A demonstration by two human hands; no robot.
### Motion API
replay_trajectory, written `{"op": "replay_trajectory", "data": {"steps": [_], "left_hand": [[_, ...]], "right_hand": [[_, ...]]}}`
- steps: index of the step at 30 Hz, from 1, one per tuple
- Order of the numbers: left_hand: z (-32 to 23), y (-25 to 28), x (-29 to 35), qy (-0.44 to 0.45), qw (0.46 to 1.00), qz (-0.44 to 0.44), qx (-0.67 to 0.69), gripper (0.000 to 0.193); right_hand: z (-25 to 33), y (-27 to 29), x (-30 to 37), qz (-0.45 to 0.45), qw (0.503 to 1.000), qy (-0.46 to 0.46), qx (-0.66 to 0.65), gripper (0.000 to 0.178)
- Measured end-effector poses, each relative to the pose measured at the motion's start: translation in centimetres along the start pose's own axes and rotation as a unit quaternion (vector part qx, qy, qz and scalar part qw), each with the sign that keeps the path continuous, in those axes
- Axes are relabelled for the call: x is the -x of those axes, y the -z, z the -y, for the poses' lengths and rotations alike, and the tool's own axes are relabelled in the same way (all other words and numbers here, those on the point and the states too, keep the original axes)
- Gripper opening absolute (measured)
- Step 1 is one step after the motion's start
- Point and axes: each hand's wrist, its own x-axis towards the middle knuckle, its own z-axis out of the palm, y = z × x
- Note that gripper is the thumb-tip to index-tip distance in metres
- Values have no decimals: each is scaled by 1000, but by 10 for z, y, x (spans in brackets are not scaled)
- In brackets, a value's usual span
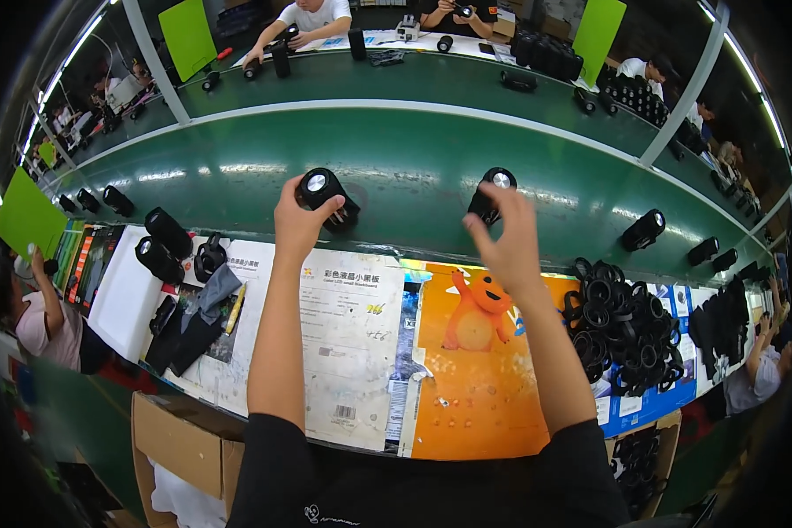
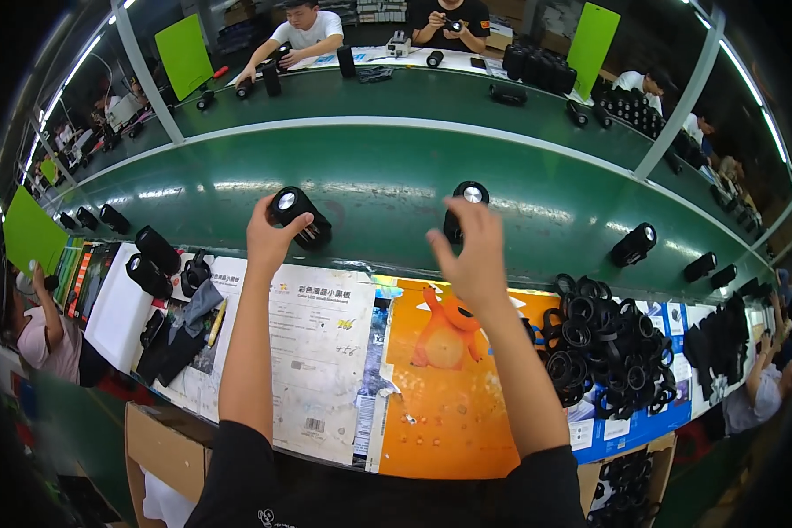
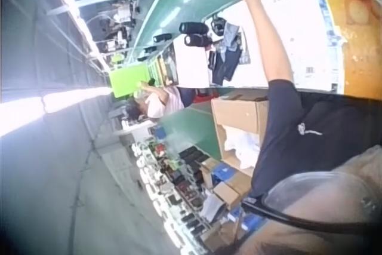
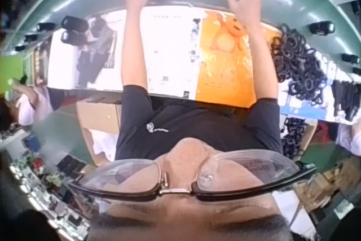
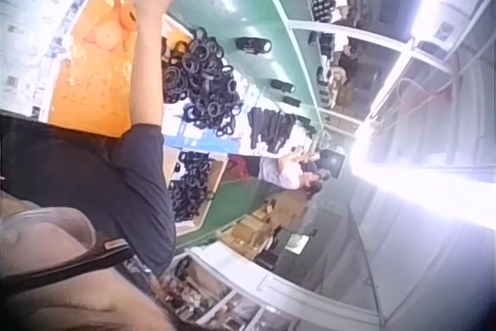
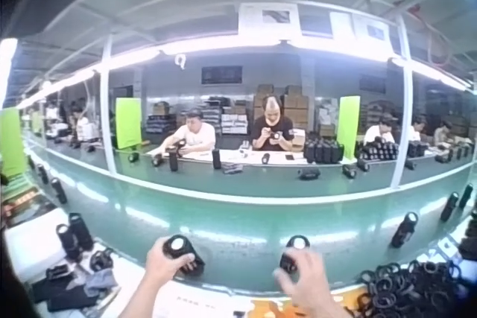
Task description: The person assembles cylindrical parts by hand, fitting rubber rings onto them at an assembly line.
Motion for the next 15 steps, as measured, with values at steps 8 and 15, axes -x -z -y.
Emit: {"op": "replay_trajectory", "data": {"steps": [8,15], "left_hand": [[-57,-54,134,90,933,95,334,68],[-31,-48,171,166,822,152,523,61]], "right_hand": [[76,-43,111,84,960,-133,-233,105],[71,-47,142,86,876,-226,-418,86]]}}
